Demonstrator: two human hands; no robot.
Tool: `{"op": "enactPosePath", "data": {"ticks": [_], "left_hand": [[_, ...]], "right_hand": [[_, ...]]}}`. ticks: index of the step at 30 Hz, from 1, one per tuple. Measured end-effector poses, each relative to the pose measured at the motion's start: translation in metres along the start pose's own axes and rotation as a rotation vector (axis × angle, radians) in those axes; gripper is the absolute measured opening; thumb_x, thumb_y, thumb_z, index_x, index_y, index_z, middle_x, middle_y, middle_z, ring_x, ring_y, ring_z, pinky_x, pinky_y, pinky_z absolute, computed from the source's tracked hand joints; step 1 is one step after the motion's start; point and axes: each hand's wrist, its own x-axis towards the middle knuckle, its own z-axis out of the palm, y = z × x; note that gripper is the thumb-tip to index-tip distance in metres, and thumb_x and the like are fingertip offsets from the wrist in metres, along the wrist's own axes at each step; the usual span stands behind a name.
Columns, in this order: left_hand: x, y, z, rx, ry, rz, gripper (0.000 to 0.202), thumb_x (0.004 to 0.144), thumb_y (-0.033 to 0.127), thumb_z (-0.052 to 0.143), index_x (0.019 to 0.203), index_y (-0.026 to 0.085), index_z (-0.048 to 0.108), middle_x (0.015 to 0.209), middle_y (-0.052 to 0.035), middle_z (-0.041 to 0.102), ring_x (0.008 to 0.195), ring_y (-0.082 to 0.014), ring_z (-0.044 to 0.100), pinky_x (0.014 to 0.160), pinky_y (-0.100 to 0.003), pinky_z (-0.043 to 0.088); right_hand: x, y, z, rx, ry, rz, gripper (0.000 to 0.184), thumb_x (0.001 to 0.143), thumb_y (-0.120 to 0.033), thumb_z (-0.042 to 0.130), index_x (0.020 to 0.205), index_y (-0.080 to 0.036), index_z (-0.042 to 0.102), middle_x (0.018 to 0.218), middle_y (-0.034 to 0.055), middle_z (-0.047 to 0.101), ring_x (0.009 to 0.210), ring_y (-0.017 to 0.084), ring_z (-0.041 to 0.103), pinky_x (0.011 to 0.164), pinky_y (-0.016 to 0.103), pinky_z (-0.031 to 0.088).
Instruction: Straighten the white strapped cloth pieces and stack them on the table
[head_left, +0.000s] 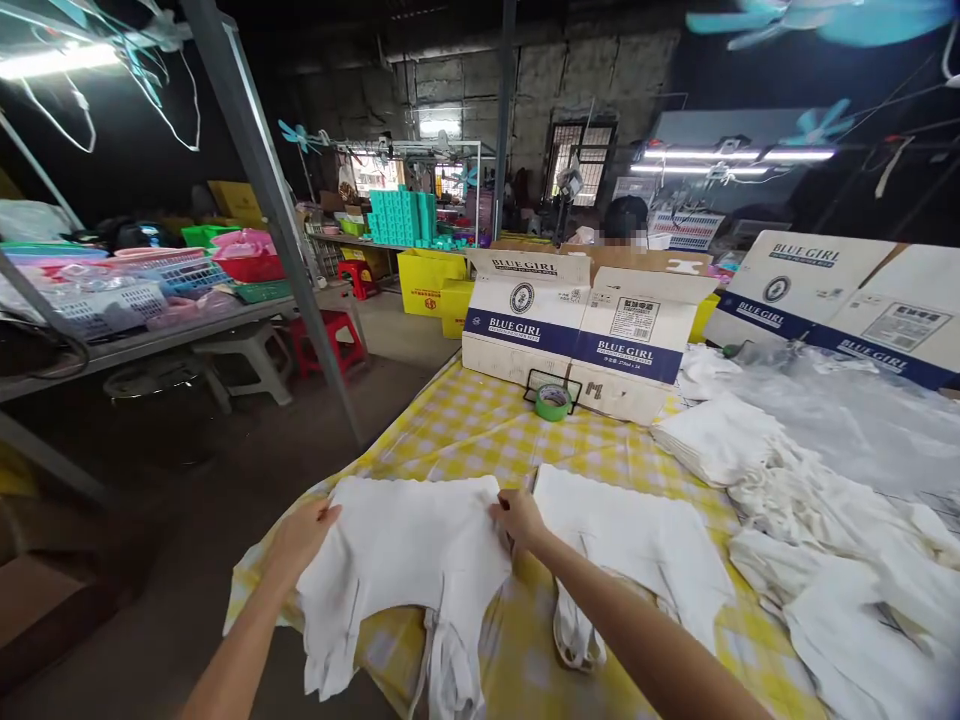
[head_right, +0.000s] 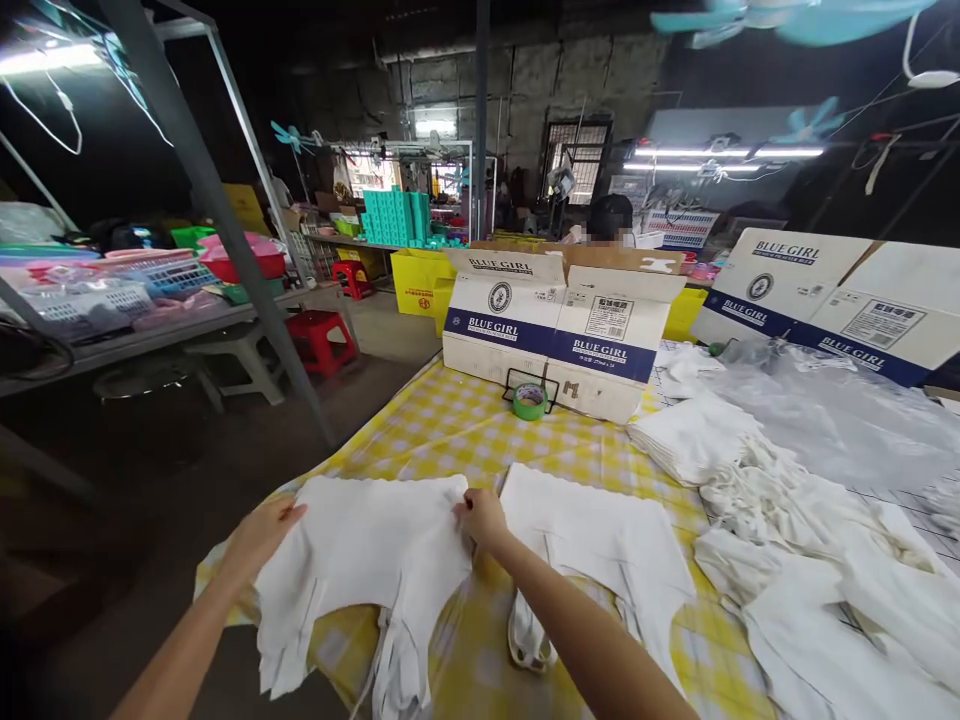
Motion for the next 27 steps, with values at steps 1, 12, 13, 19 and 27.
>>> {"op": "enactPosePath", "data": {"ticks": [1,12,13,19,27], "left_hand": [[0.005,-0.002,0.007,0.034,0.011,-0.008,0.032,0.082,0.041,0.042,0.060,0.019,0.053,0.055,-0.0037,0.058,0.055,-0.0203,0.057,0.052,-0.026,0.034],[0.010,0.000,0.025,0.263,0.212,0.057,0.040,0.085,0.042,0.032,0.105,0.016,0.056,0.088,-0.0154,0.063,0.075,-0.0315,0.059,0.062,-0.037,0.041],[0.010,0.007,0.029,0.296,0.297,0.092,0.043,0.085,0.041,0.032,0.112,0.015,0.053,0.094,-0.0176,0.062,0.081,-0.0337,0.058,0.065,-0.040,0.042],[0.008,0.125,0.071,0.099,0.282,0.396,0.037,0.084,0.037,0.037,0.110,0.014,0.052,0.104,-0.0134,0.060,0.099,-0.0286,0.055,0.085,-0.038,0.042],[-0.020,0.294,0.162,-0.004,-0.185,0.542,0.019,0.084,0.033,0.049,0.091,0.019,0.061,0.095,-0.0088,0.068,0.088,-0.0215,0.063,0.073,-0.029,0.043]], "right_hand": [[0.005,0.005,0.010,-0.012,0.021,0.010,0.023,0.070,-0.020,0.056,0.049,-0.019,0.047,0.050,0.0018,0.052,0.048,0.013,0.043,0.049,0.027,0.025],[0.007,0.019,-0.001,-0.181,0.163,-0.054,0.027,0.077,-0.026,0.051,0.101,-0.023,0.063,0.078,0.0074,0.067,0.069,0.019,0.062,0.060,0.029,0.040],[0.004,0.027,-0.014,-0.198,0.206,-0.083,0.029,0.079,-0.027,0.048,0.105,-0.024,0.061,0.083,0.0060,0.067,0.074,0.019,0.063,0.064,0.029,0.043],[-0.042,0.127,-0.133,-0.423,0.583,0.297,0.034,0.075,-0.022,0.051,0.108,-0.015,0.058,0.107,0.0136,0.059,0.098,0.027,0.056,0.079,0.034,0.043],[-0.097,0.201,-0.183,-0.532,0.743,0.453,0.026,0.079,-0.025,0.049,0.097,-0.013,0.063,0.096,0.0140,0.059,0.091,0.027,0.055,0.076,0.034,0.041]]}}
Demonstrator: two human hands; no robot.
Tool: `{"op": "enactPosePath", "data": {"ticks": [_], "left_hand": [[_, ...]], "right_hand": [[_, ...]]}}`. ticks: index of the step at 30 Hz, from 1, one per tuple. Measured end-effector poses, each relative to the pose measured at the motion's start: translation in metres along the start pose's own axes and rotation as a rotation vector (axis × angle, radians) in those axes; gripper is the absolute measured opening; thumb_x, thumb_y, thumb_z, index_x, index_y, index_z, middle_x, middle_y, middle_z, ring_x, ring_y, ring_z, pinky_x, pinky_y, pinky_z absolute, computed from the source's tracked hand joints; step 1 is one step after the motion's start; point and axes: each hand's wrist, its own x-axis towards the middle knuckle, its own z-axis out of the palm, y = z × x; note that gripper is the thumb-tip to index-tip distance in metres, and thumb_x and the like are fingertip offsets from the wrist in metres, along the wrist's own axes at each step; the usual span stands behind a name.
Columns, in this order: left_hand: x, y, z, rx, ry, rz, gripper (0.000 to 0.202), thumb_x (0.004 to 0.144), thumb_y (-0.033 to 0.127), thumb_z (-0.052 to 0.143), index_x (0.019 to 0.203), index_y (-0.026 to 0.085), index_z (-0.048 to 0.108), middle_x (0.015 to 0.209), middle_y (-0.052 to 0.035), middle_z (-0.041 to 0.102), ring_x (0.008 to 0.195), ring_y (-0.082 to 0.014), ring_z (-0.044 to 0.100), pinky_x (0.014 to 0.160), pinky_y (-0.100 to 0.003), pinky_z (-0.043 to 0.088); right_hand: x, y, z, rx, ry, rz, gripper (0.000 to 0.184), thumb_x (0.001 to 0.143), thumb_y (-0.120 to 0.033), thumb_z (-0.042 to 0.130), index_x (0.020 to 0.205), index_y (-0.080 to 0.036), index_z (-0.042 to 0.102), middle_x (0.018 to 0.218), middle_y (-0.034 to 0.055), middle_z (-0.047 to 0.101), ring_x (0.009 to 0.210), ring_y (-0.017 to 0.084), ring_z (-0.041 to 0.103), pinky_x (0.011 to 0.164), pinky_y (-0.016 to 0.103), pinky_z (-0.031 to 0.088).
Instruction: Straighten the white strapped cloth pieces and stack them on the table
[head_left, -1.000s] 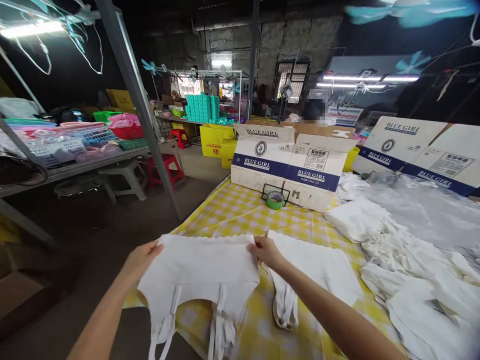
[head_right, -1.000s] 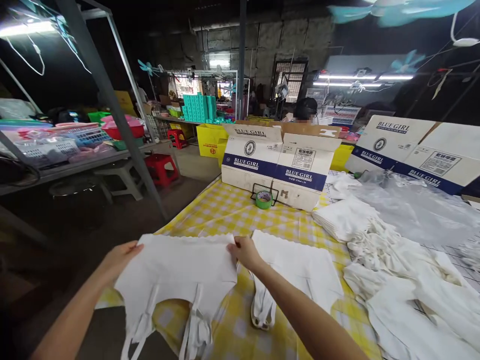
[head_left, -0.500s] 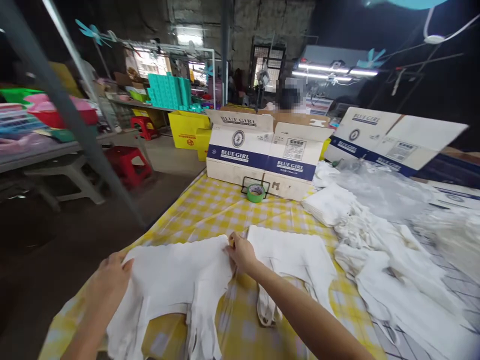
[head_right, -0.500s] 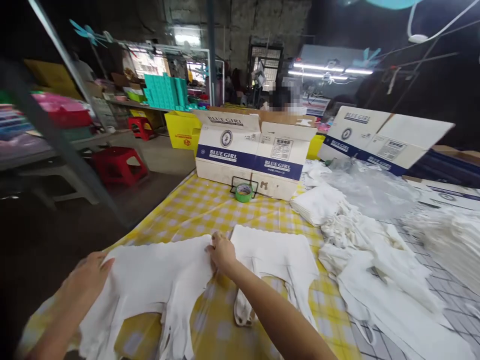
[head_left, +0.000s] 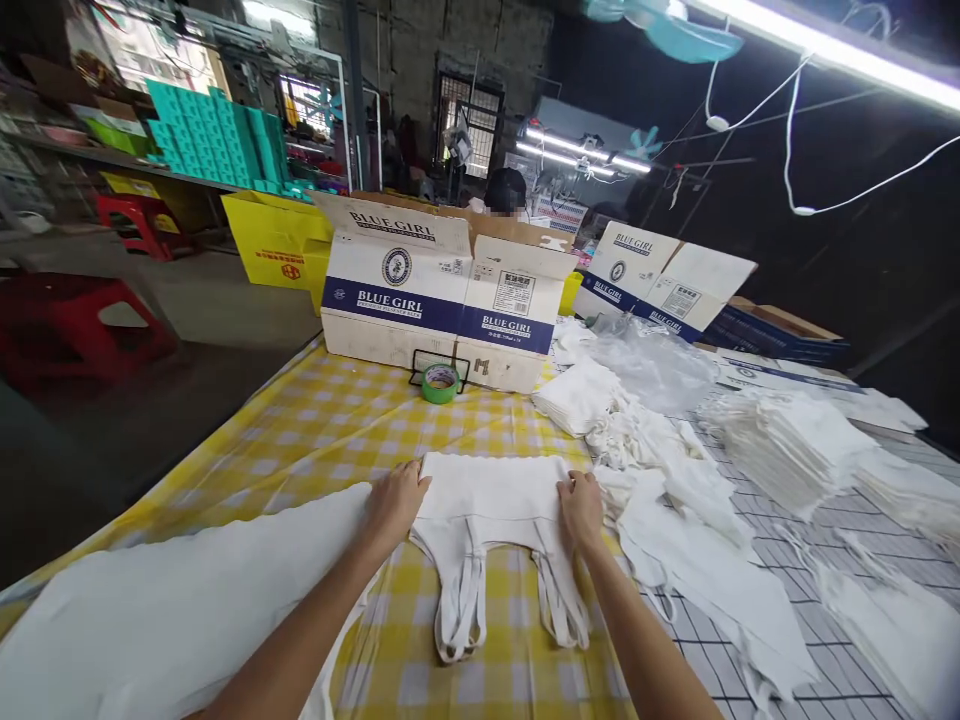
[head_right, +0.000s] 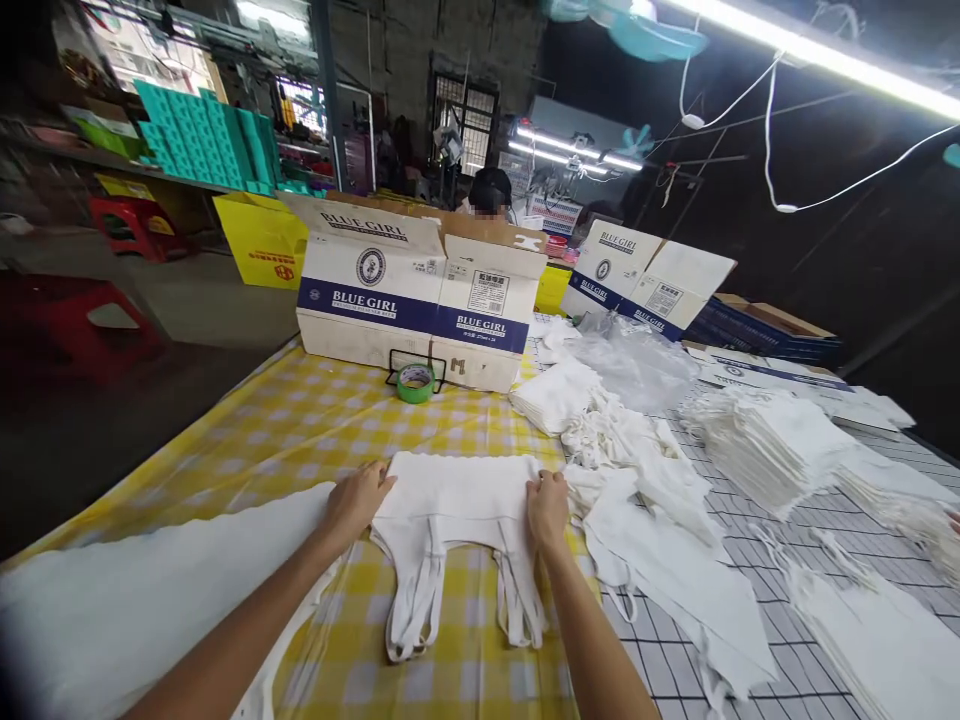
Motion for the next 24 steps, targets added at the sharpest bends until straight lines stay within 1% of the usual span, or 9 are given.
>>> {"op": "enactPosePath", "data": {"ticks": [2,4,8,10,13,16,18,21,24], "left_hand": [[0.008,0.006,0.012,0.020,-0.021,-0.025,0.019,0.082,0.032,0.052,0.089,0.017,0.062,0.093,-0.0107,0.068,0.086,-0.0239,0.063,0.069,-0.031,0.043],[0.012,0.006,0.017,0.037,-0.023,-0.030,0.018,0.083,0.029,0.052,0.093,0.017,0.061,0.096,-0.0113,0.067,0.088,-0.0246,0.063,0.069,-0.031,0.043],[0.006,0.009,0.020,0.066,0.002,-0.003,0.024,0.087,0.020,0.043,0.106,0.016,0.057,0.104,-0.0121,0.063,0.095,-0.0230,0.060,0.076,-0.031,0.043],[0.001,0.013,0.020,0.078,0.015,0.009,0.026,0.089,0.018,0.038,0.107,0.016,0.057,0.105,-0.0123,0.062,0.097,-0.0216,0.060,0.079,-0.030,0.042],[-0.002,0.018,0.021,0.086,0.038,0.010,0.024,0.090,0.018,0.038,0.102,0.018,0.058,0.105,-0.0106,0.061,0.094,-0.0203,0.059,0.078,-0.030,0.042],[0.001,0.021,0.022,0.080,0.066,-0.017,0.019,0.089,0.025,0.043,0.095,0.019,0.060,0.103,-0.0093,0.059,0.092,-0.0208,0.057,0.076,-0.030,0.042],[0.004,0.021,0.022,0.065,0.081,-0.039,0.019,0.087,0.031,0.047,0.090,0.018,0.060,0.101,-0.0096,0.058,0.091,-0.0214,0.056,0.075,-0.031,0.042],[0.011,0.023,0.021,0.031,0.097,-0.063,0.020,0.084,0.035,0.051,0.084,0.018,0.061,0.098,-0.0101,0.057,0.092,-0.0223,0.054,0.077,-0.032,0.041],[0.018,0.026,0.020,-0.013,0.115,-0.076,0.015,0.081,0.031,0.054,0.079,0.018,0.062,0.098,-0.0105,0.057,0.097,-0.0246,0.051,0.079,-0.034,0.040]], "right_hand": [[-0.002,0.001,0.004,0.003,0.024,-0.016,0.026,0.082,-0.022,0.045,0.099,-0.015,0.063,0.098,0.0119,0.058,0.090,0.025,0.055,0.073,0.031,0.041],[-0.003,0.000,0.008,0.007,0.043,-0.034,0.027,0.084,-0.021,0.042,0.100,-0.017,0.064,0.097,0.0104,0.058,0.091,0.024,0.053,0.073,0.031,0.041],[-0.002,0.001,0.012,0.002,0.074,-0.101,0.029,0.085,-0.020,0.040,0.103,-0.017,0.064,0.094,0.0094,0.057,0.092,0.024,0.050,0.079,0.031,0.039],[-0.001,0.002,0.014,-0.018,0.087,-0.144,0.030,0.086,-0.019,0.040,0.104,-0.017,0.064,0.092,0.0091,0.057,0.089,0.023,0.050,0.081,0.032,0.038],[0.000,0.004,0.016,-0.048,0.084,-0.176,0.031,0.088,-0.020,0.040,0.107,-0.017,0.064,0.089,0.0079,0.056,0.085,0.022,0.050,0.080,0.032,0.037],[0.001,0.006,0.017,-0.074,0.072,-0.179,0.033,0.089,-0.020,0.038,0.112,-0.019,0.061,0.092,0.0070,0.056,0.082,0.021,0.050,0.076,0.030,0.037],[0.001,0.007,0.016,-0.091,0.060,-0.177,0.034,0.090,-0.020,0.037,0.115,-0.020,0.059,0.094,0.0066,0.056,0.079,0.020,0.050,0.071,0.029,0.036],[0.001,0.006,0.012,-0.097,0.063,-0.184,0.030,0.090,-0.021,0.037,0.108,-0.020,0.062,0.094,0.0073,0.055,0.081,0.020,0.049,0.070,0.029,0.035],[0.003,0.003,0.006,-0.033,0.071,-0.197,0.023,0.087,-0.023,0.042,0.093,-0.019,0.064,0.093,0.0083,0.054,0.088,0.022,0.047,0.075,0.030,0.035]]}}
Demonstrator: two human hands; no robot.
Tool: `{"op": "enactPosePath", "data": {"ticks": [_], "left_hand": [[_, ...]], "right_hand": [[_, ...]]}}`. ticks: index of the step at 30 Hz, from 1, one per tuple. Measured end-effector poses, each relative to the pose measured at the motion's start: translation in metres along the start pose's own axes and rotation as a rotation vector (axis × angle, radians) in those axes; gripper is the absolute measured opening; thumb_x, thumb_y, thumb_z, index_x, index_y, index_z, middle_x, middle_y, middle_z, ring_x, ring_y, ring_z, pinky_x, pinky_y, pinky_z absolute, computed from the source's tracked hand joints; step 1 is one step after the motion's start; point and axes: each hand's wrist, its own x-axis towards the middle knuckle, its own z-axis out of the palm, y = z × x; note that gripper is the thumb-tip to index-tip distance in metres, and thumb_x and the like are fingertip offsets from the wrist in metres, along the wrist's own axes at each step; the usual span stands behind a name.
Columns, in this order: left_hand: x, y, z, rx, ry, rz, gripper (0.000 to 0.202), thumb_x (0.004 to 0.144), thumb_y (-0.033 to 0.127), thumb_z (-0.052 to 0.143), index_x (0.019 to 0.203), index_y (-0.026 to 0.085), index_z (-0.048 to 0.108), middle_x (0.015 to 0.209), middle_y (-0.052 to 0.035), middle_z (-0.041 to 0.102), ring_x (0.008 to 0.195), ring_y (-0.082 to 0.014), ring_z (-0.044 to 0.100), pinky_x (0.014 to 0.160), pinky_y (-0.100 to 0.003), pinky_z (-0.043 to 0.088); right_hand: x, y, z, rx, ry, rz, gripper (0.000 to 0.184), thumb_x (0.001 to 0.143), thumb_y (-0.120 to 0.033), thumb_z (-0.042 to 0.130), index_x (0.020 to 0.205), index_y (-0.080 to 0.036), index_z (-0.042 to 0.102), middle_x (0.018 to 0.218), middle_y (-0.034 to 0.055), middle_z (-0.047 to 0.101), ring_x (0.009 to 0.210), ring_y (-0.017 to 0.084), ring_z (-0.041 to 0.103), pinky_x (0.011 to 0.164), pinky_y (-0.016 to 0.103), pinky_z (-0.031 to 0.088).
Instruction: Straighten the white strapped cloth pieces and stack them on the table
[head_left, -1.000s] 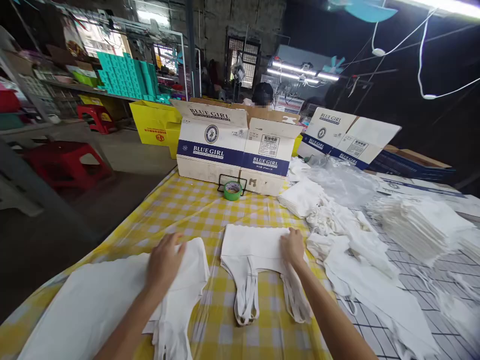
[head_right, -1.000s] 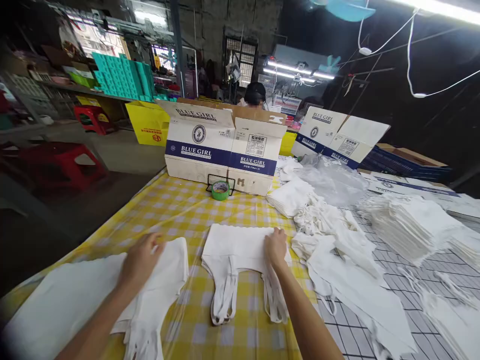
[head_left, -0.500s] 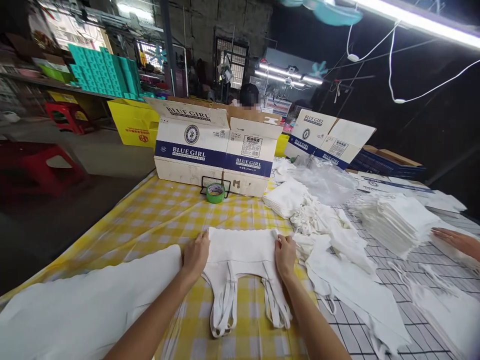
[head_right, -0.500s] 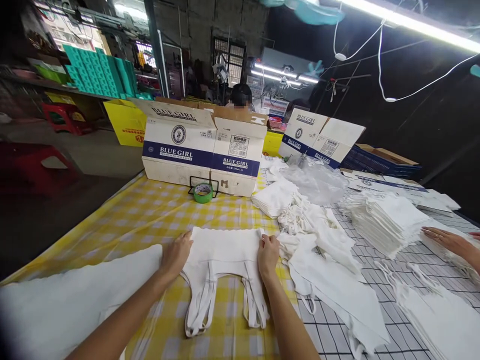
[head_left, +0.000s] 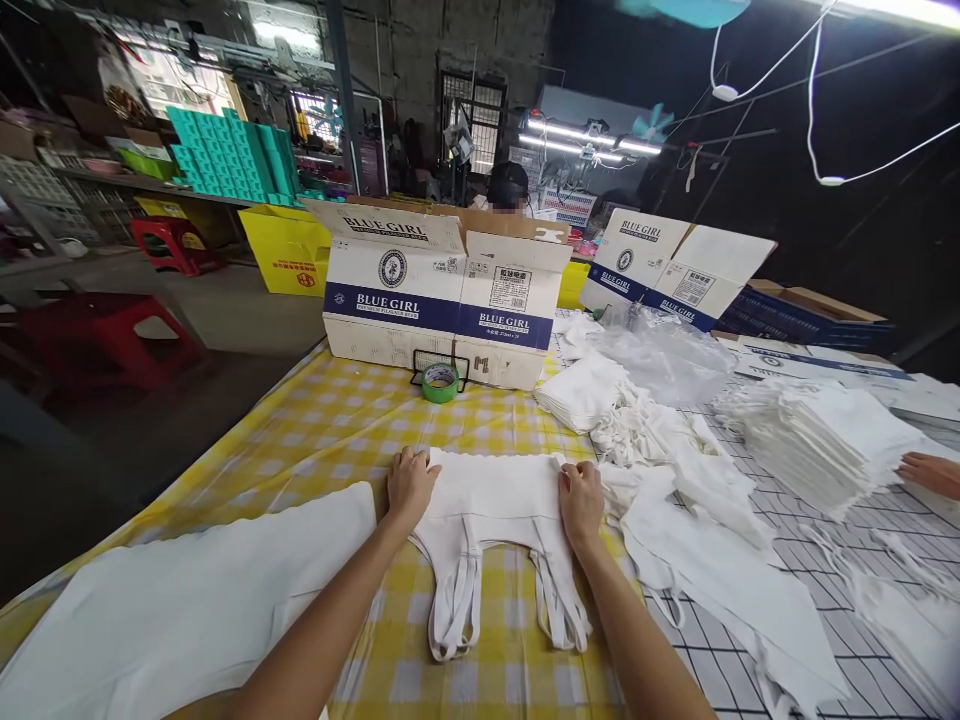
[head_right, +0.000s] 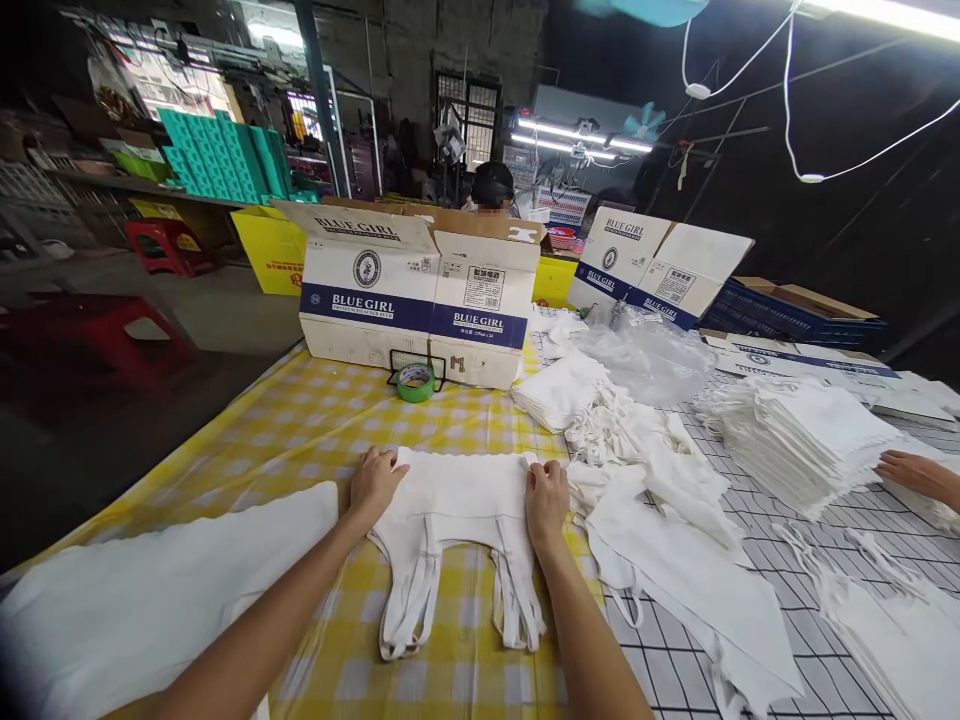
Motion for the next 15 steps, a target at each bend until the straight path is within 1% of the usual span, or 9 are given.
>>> {"op": "enactPosePath", "data": {"ticks": [2,4,5,7,10,12,15], "left_hand": [[0.003,0.004,-0.003,-0.045,0.017,0.011,0.012,0.081,0.028,0.054,0.081,0.019,0.062,0.099,-0.0106,0.057,0.099,-0.0256,0.050,0.081,-0.035,0.039],[0.006,0.009,-0.009,-0.115,0.030,0.050,0.011,0.080,0.025,0.053,0.083,0.019,0.061,0.098,-0.0099,0.059,0.099,-0.0246,0.051,0.081,-0.033,0.039],[0.008,0.011,-0.013,-0.158,0.033,0.075,0.011,0.081,0.025,0.052,0.084,0.019,0.060,0.096,-0.0089,0.060,0.096,-0.0231,0.052,0.080,-0.032,0.039],[0.011,0.017,-0.025,-0.250,0.038,0.118,0.012,0.082,0.026,0.049,0.085,0.019,0.058,0.087,-0.0059,0.061,0.084,-0.0194,0.056,0.073,-0.028,0.039],[0.018,0.026,-0.047,-0.375,0.076,0.139,0.015,0.084,0.030,0.046,0.085,0.019,0.056,0.070,-0.0013,0.057,0.063,-0.0155,0.052,0.059,-0.026,0.036],[0.024,0.032,-0.064,-0.450,0.117,0.140,0.017,0.085,0.033,0.045,0.084,0.018,0.055,0.064,0.0007,0.054,0.057,-0.0138,0.048,0.055,-0.025,0.032],[0.035,0.040,-0.090,-0.558,0.173,0.149,0.019,0.083,0.035,0.047,0.085,0.018,0.055,0.057,0.0034,0.049,0.051,-0.0121,0.043,0.051,-0.023,0.028]], "right_hand": [[0.005,-0.001,-0.005,0.102,-0.021,0.031,0.019,0.085,-0.025,0.045,0.083,-0.018,0.062,0.089,0.0083,0.054,0.087,0.022,0.047,0.076,0.031,0.035],[0.012,0.000,-0.012,0.195,-0.045,0.080,0.018,0.084,-0.027,0.045,0.076,-0.018,0.058,0.083,0.0071,0.055,0.080,0.021,0.048,0.072,0.030,0.035],[0.017,0.001,-0.016,0.226,-0.053,0.102,0.019,0.084,-0.029,0.043,0.074,-0.019,0.056,0.078,0.0057,0.055,0.075,0.020,0.048,0.068,0.029,0.035],[0.029,0.001,-0.028,0.259,-0.054,0.125,0.021,0.086,-0.033,0.040,0.075,-0.019,0.052,0.068,0.0016,0.052,0.063,0.018,0.045,0.061,0.028,0.033],[0.051,-0.003,-0.054,0.308,-0.037,0.122,0.024,0.088,-0.038,0.035,0.077,-0.021,0.048,0.060,-0.0031,0.045,0.056,0.016,0.041,0.056,0.026,0.030],[0.065,-0.011,-0.076,0.368,-0.014,0.103,0.024,0.087,-0.040,0.036,0.077,-0.021,0.046,0.058,-0.0044,0.043,0.055,0.015,0.039,0.055,0.025,0.029],[0.086,-0.028,-0.110,0.497,0.020,0.071,0.023,0.085,-0.041,0.040,0.075,-0.021,0.044,0.057,-0.0054,0.040,0.054,0.013,0.035,0.054,0.024,0.027]]}}
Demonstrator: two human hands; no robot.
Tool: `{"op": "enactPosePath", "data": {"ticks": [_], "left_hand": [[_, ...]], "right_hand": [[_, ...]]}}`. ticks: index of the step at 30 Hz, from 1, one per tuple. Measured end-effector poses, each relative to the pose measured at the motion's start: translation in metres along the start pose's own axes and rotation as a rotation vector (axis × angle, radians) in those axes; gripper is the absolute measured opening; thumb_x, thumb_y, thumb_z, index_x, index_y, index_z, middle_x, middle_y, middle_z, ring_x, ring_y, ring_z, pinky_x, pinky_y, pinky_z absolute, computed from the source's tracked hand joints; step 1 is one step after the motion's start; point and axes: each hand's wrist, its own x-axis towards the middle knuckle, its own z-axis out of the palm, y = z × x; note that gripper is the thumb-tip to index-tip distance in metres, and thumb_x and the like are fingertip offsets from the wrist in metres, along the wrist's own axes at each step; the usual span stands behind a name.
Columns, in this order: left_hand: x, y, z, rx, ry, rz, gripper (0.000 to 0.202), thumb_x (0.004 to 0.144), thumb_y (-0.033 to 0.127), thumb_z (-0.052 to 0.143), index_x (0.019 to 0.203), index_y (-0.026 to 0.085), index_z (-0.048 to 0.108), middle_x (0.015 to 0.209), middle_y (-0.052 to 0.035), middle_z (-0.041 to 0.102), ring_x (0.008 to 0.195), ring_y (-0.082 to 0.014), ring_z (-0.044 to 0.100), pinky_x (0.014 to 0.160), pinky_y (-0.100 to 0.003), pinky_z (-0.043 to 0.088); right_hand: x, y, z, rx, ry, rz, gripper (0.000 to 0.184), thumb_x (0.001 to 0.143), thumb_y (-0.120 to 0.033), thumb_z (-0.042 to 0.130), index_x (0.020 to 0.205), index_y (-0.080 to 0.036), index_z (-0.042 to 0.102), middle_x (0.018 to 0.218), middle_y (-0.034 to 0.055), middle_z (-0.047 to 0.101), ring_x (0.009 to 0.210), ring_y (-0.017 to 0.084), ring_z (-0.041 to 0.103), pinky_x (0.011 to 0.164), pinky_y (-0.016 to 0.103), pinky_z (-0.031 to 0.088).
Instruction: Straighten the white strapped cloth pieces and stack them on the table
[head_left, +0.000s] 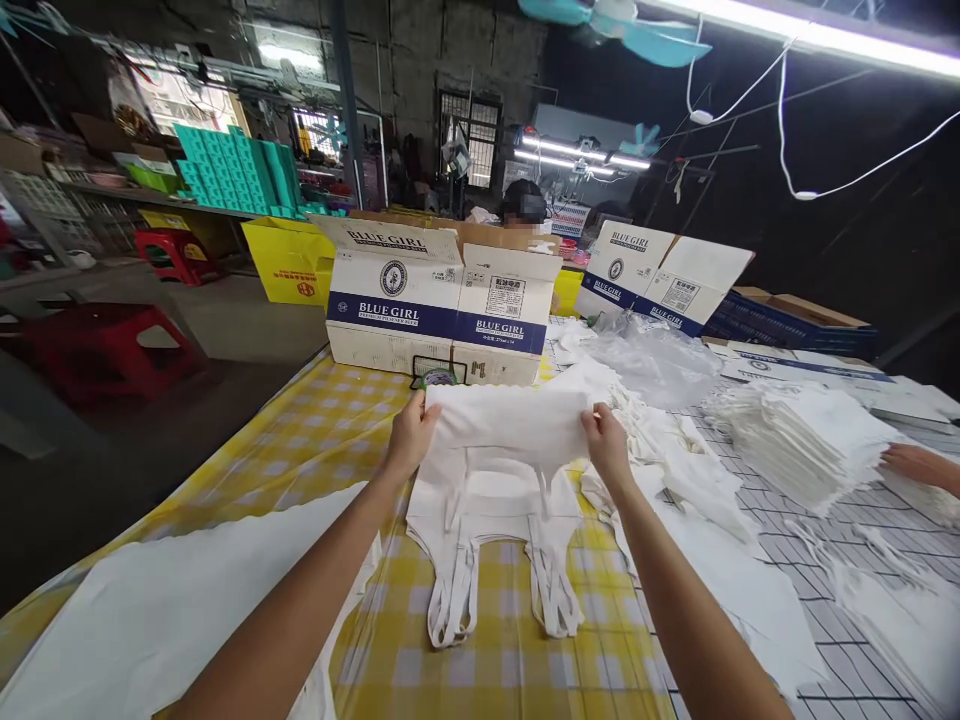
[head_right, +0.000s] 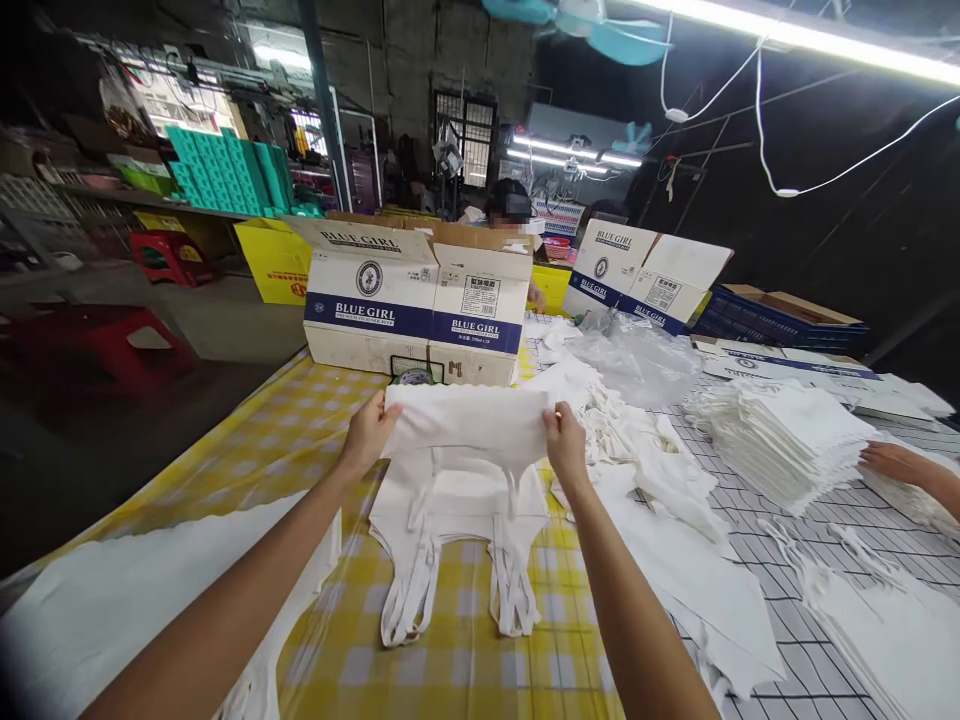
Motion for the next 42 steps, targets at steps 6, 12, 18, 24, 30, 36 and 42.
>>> {"op": "enactPosePath", "data": {"ticks": [6,12,18,24,30,36,42], "left_hand": [[0.031,0.024,-0.039,-0.206,0.106,0.058,0.028,0.079,0.040,0.051,0.085,0.014,0.062,0.061,0.0016,0.054,0.056,-0.0120,0.044,0.052,-0.022,0.031],[0.031,0.029,-0.091,-0.392,0.191,0.075,0.040,0.077,0.047,0.053,0.092,0.011,0.065,0.068,-0.0007,0.061,0.060,-0.0129,0.050,0.055,-0.021,0.037],[-0.018,0.017,-0.171,-0.563,0.264,-0.031,0.046,0.072,0.046,0.064,0.106,0.014,0.065,0.077,-0.0021,0.067,0.062,-0.0132,0.057,0.055,-0.020,0.044],[-0.110,0.000,-0.275,-0.554,0.349,-0.285,0.054,0.067,0.042,0.072,0.115,0.018,0.061,0.088,-0.0044,0.071,0.061,-0.0143,0.061,0.054,-0.023,0.050],[-0.161,-0.072,-0.336,-0.232,0.204,-0.499,0.058,0.073,0.054,0.061,0.119,0.020,0.056,0.083,-0.0030,0.072,0.061,-0.0184,0.064,0.058,-0.029,0.052],[-0.159,-0.171,-0.293,0.456,0.065,-0.583,0.026,0.077,0.036,0.050,0.076,0.016,0.066,0.069,-0.0060,0.068,0.071,-0.0243,0.064,0.060,-0.028,0.044],[-0.156,-0.207,-0.264,0.669,0.026,-0.621,0.030,0.083,0.033,0.042,0.082,0.017,0.066,0.087,-0.0133,0.070,0.086,-0.0282,0.064,0.070,-0.031,0.042]], "right_hand": [[0.032,-0.056,-0.022,0.164,-0.036,-0.129,0.031,0.082,-0.044,0.044,0.062,-0.021,0.037,0.057,-0.0047,0.033,0.057,0.012,0.031,0.051,0.023,0.025],[0.036,-0.108,-0.021,0.422,-0.167,-0.162,0.033,0.080,-0.051,0.047,0.071,-0.020,0.048,0.061,-0.0017,0.045,0.059,0.013,0.040,0.051,0.022,0.032],[0.001,-0.153,-0.008,0.570,-0.355,-0.186,0.032,0.080,-0.050,0.052,0.076,-0.019,0.054,0.062,-0.0011,0.050,0.059,0.013,0.044,0.051,0.023,0.036],[-0.063,-0.203,-0.002,0.696,-0.720,-0.208,0.030,0.084,-0.045,0.053,0.076,-0.016,0.058,0.064,-0.0002,0.053,0.058,0.011,0.046,0.053,0.022,0.037],[-0.106,-0.217,0.076,0.806,-1.018,-0.002,0.031,0.080,-0.047,0.055,0.078,-0.017,0.059,0.062,-0.0007,0.053,0.051,0.011,0.049,0.046,0.022,0.041],[-0.152,-0.176,0.214,0.357,-0.988,0.123,0.021,0.078,-0.032,0.053,0.063,-0.017,0.055,0.046,-0.0028,0.048,0.043,0.012,0.047,0.044,0.024,0.039],[-0.164,-0.156,0.257,0.177,-0.836,0.017,0.025,0.073,-0.020,0.053,0.049,-0.019,0.047,0.046,-0.0022,0.047,0.053,0.013,0.047,0.059,0.026,0.038]]}}
